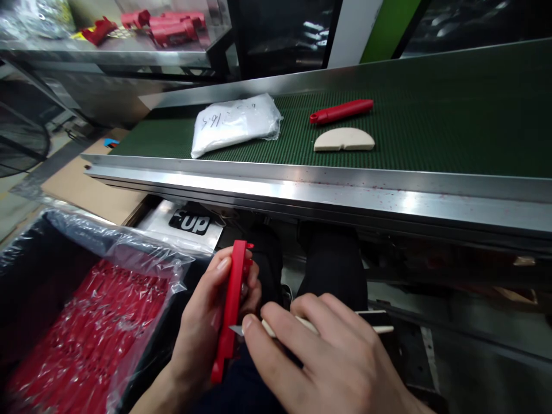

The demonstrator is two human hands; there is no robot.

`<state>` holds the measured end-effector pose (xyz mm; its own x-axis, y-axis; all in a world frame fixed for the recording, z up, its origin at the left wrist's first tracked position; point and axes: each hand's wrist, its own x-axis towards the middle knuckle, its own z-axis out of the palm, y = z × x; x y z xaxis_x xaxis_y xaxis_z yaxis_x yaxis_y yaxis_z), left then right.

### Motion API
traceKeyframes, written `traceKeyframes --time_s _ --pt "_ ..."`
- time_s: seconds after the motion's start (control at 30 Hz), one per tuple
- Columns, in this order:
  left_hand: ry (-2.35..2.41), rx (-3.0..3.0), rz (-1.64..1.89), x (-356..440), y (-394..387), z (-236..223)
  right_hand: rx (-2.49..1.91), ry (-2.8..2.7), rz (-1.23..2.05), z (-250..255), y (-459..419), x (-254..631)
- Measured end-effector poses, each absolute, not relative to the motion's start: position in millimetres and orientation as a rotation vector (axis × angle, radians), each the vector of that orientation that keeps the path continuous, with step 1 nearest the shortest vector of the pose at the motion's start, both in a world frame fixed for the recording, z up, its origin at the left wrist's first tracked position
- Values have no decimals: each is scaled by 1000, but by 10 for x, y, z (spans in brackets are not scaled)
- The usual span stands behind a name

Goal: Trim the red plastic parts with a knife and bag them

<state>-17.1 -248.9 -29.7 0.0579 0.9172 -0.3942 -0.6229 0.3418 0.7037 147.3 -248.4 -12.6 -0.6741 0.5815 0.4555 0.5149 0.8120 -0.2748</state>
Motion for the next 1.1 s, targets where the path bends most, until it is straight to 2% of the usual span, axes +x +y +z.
traceKeyframes --time_s 0.23,0.43,0.63,1.1 --pt "875 344 1219 -166 -2391 -288 -805 -2443 125 -142 -2580 1465" --pt "864 343 1210 -174 -2373 -263 -889 -2318 271 -123 -2537 1683" --pt "936 535 1049 -156 -2608 -261 -991 -2333 147 -73 -2363 1688" --pt "1063 602 993 -155 -2669 -194 -928 -2305 165 -103 -2324 1707"
